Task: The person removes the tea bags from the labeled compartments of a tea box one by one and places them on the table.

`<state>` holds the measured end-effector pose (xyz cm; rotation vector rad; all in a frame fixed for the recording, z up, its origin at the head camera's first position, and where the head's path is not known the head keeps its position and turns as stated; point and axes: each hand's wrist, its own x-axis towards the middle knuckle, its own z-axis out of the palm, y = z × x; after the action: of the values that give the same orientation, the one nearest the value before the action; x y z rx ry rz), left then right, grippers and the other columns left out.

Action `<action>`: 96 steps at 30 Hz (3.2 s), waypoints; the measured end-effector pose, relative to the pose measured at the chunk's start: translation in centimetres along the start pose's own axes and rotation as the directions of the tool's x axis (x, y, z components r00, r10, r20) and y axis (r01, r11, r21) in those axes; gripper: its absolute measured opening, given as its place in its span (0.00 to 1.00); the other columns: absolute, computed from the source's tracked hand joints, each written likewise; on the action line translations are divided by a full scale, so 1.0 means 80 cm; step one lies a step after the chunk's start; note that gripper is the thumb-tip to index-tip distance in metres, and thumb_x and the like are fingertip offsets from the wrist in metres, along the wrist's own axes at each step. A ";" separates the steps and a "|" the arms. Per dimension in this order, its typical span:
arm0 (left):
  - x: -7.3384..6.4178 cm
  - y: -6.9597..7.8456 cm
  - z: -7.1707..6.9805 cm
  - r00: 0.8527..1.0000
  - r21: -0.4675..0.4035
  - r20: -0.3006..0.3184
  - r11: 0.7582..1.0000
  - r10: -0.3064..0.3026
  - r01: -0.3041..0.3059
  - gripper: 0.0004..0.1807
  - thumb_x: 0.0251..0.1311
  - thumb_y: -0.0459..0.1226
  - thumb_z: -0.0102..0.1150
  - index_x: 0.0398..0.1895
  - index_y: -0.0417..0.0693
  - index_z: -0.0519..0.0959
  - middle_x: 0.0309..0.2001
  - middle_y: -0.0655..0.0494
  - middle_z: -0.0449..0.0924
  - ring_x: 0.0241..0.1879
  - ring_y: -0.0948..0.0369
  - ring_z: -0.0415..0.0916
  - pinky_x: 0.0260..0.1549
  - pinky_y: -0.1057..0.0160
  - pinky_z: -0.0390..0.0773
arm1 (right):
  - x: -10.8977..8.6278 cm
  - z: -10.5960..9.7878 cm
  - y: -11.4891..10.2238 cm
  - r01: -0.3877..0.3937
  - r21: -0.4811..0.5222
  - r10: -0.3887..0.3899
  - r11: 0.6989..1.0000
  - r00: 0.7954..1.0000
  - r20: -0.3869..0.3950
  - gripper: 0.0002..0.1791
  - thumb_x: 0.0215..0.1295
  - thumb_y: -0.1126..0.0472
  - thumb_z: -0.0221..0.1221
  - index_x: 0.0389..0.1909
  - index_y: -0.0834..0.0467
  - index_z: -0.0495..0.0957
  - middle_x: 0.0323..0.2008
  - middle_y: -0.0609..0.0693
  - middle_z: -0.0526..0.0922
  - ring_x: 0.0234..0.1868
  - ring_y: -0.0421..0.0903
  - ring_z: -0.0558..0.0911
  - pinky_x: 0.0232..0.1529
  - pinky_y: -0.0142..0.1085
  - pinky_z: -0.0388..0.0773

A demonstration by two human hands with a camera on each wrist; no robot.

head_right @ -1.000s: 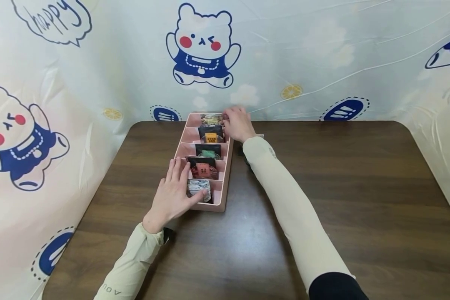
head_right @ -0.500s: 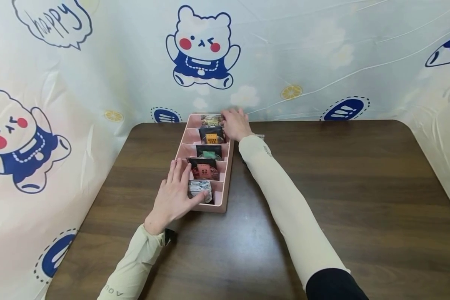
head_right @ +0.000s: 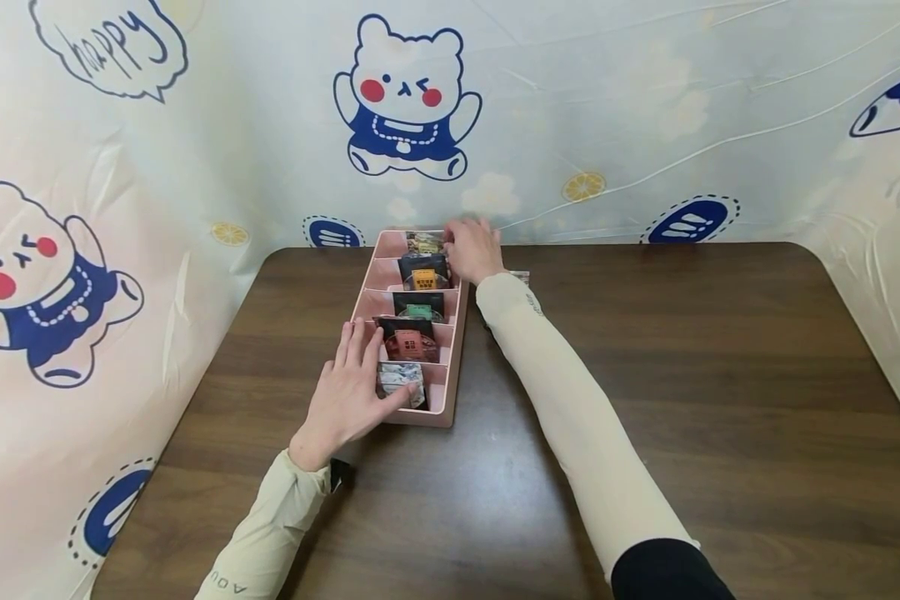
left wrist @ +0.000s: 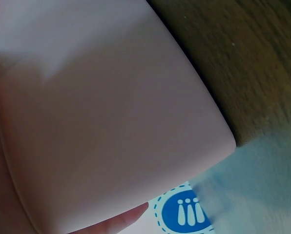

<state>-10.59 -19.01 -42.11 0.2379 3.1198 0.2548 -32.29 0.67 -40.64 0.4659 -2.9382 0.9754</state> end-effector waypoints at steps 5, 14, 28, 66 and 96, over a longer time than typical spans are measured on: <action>0.001 0.000 0.000 1.000 0.001 0.000 1.000 -0.003 0.003 0.58 0.51 0.76 0.38 0.75 0.46 0.53 0.78 0.43 0.38 0.78 0.47 0.32 0.60 0.36 0.67 | 0.000 0.001 0.000 0.004 0.020 -0.004 1.000 1.000 -0.023 0.07 0.71 0.56 0.53 0.41 0.51 0.78 0.45 0.48 0.81 0.51 0.50 0.69 0.56 0.49 0.60; 0.001 0.001 -0.001 1.000 -0.006 0.006 1.000 -0.007 0.007 0.58 0.51 0.77 0.38 0.75 0.47 0.53 0.78 0.43 0.38 0.78 0.46 0.32 0.59 0.35 0.67 | -0.004 0.002 0.001 -0.034 0.075 0.037 0.997 0.999 -0.039 0.07 0.71 0.55 0.53 0.43 0.53 0.76 0.43 0.49 0.80 0.50 0.51 0.69 0.60 0.48 0.61; 0.000 0.001 -0.001 1.000 0.007 -0.006 1.000 -0.005 0.005 0.57 0.51 0.76 0.38 0.75 0.47 0.54 0.78 0.43 0.38 0.78 0.46 0.33 0.58 0.35 0.68 | -0.010 -0.004 0.009 -0.030 0.271 0.047 0.962 0.997 -0.056 0.05 0.70 0.61 0.54 0.42 0.57 0.74 0.41 0.52 0.80 0.42 0.49 0.77 0.48 0.43 0.74; 0.000 0.000 0.000 1.000 0.005 -0.025 1.000 0.009 -0.009 0.56 0.53 0.75 0.40 0.74 0.46 0.55 0.78 0.41 0.40 0.77 0.45 0.35 0.57 0.35 0.68 | -0.027 -0.052 -0.005 -0.004 0.442 0.069 0.897 0.989 -0.132 0.10 0.70 0.61 0.54 0.49 0.58 0.76 0.43 0.54 0.79 0.40 0.48 0.75 0.44 0.40 0.73; 0.002 0.001 -0.001 1.000 -0.010 0.027 1.000 -0.001 0.002 0.56 0.53 0.75 0.39 0.75 0.46 0.54 0.78 0.42 0.36 0.77 0.45 0.33 0.59 0.33 0.65 | -0.063 -0.089 0.077 -0.088 0.464 0.154 0.881 0.982 -0.105 0.14 0.74 0.59 0.48 0.55 0.61 0.68 0.45 0.57 0.75 0.44 0.50 0.72 0.47 0.42 0.70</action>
<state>-10.76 -18.89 -41.98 0.2368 3.0916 0.2645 -29.77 10.91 -38.99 0.2013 -2.6228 1.6577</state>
